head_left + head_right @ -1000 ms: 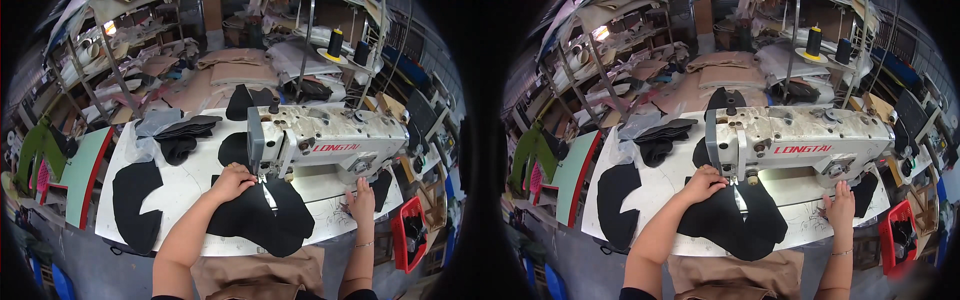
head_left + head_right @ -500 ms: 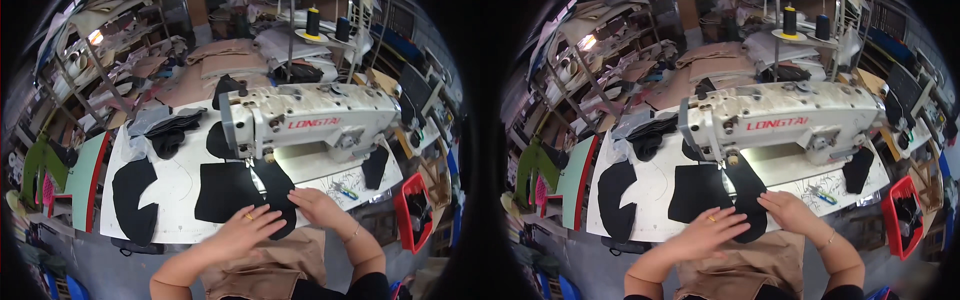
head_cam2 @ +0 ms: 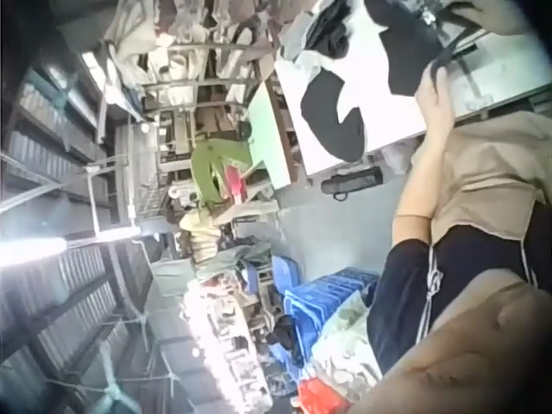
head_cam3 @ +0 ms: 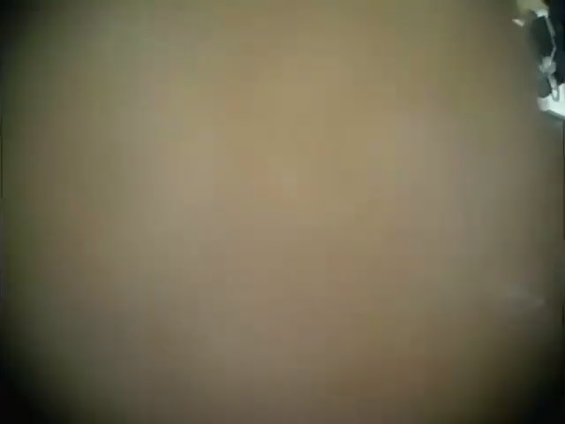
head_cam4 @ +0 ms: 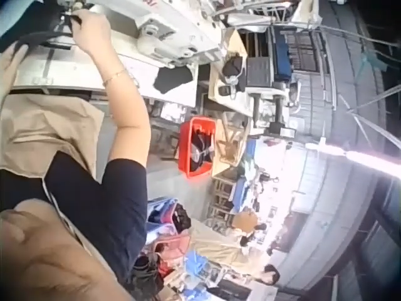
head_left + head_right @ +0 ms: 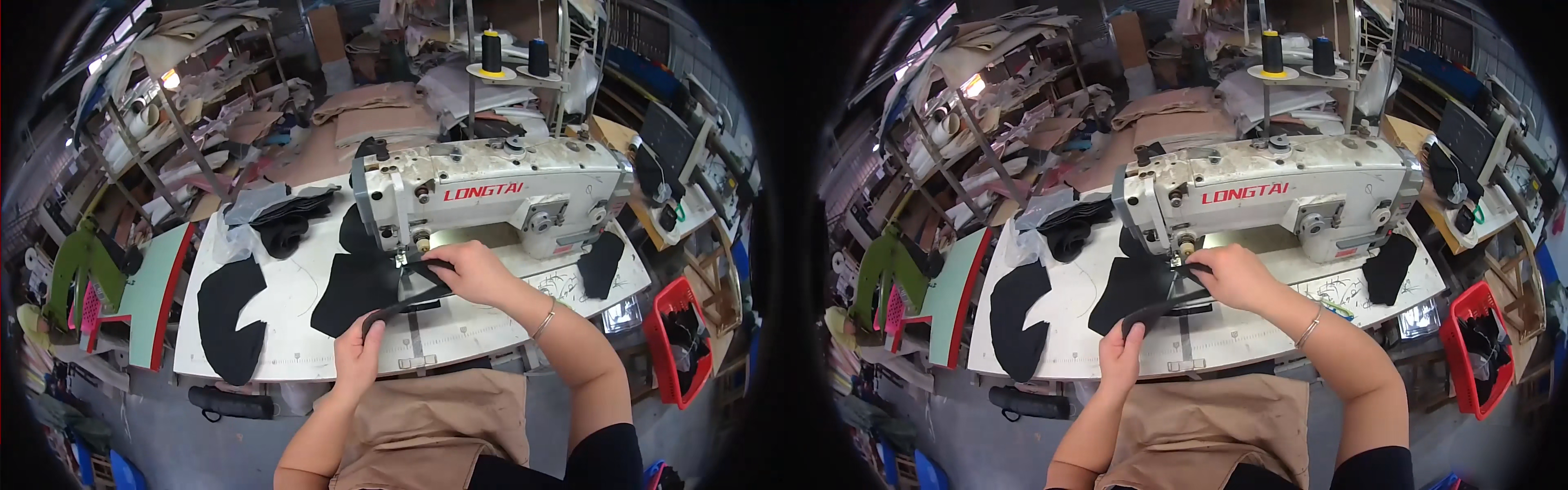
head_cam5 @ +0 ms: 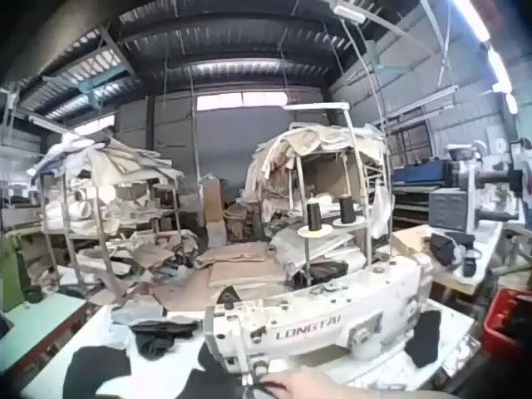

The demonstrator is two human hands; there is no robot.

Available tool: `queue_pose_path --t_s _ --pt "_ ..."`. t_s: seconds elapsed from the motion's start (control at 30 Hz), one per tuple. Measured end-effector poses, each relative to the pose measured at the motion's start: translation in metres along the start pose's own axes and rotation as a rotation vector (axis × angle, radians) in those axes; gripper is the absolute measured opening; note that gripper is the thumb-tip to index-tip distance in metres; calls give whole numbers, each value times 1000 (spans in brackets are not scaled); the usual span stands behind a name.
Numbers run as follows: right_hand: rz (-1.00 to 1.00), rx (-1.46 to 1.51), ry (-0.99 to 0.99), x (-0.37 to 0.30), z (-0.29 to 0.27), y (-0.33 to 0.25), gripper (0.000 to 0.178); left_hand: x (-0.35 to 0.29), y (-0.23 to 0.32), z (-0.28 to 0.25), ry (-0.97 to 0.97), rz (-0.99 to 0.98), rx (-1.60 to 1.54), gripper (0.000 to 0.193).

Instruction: Stitching black material components together using an industrial sewing machine.

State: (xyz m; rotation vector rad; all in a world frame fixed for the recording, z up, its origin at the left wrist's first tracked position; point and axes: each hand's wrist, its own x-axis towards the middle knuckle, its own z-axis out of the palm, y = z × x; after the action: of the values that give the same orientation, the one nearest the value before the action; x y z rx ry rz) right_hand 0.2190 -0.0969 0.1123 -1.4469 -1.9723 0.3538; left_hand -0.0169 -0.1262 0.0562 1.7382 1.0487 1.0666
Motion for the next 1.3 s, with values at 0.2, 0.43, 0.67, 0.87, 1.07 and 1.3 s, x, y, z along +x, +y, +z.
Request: queue_pose_path --t_s 0.2,0.43,0.67,0.87,1.07,1.3 --pt "-80 -229 -366 10 -16 -12 23 2 -6 29 -232 674 638 39" --pt "-267 -334 -344 -46 44 -5 30 -18 -20 42 -196 623 665 41" --pt "-263 -200 -186 -64 49 -1 33 -20 -34 35 -113 590 763 35" --pt "-284 -242 -244 -61 52 3 32 -18 -33 36 -126 607 833 36" --pt "-276 -289 -269 -52 50 7 32 -7 -30 36 -178 590 783 34" --pt "-302 -317 -280 -44 45 13 32 -1 -28 36 -203 606 774 37"
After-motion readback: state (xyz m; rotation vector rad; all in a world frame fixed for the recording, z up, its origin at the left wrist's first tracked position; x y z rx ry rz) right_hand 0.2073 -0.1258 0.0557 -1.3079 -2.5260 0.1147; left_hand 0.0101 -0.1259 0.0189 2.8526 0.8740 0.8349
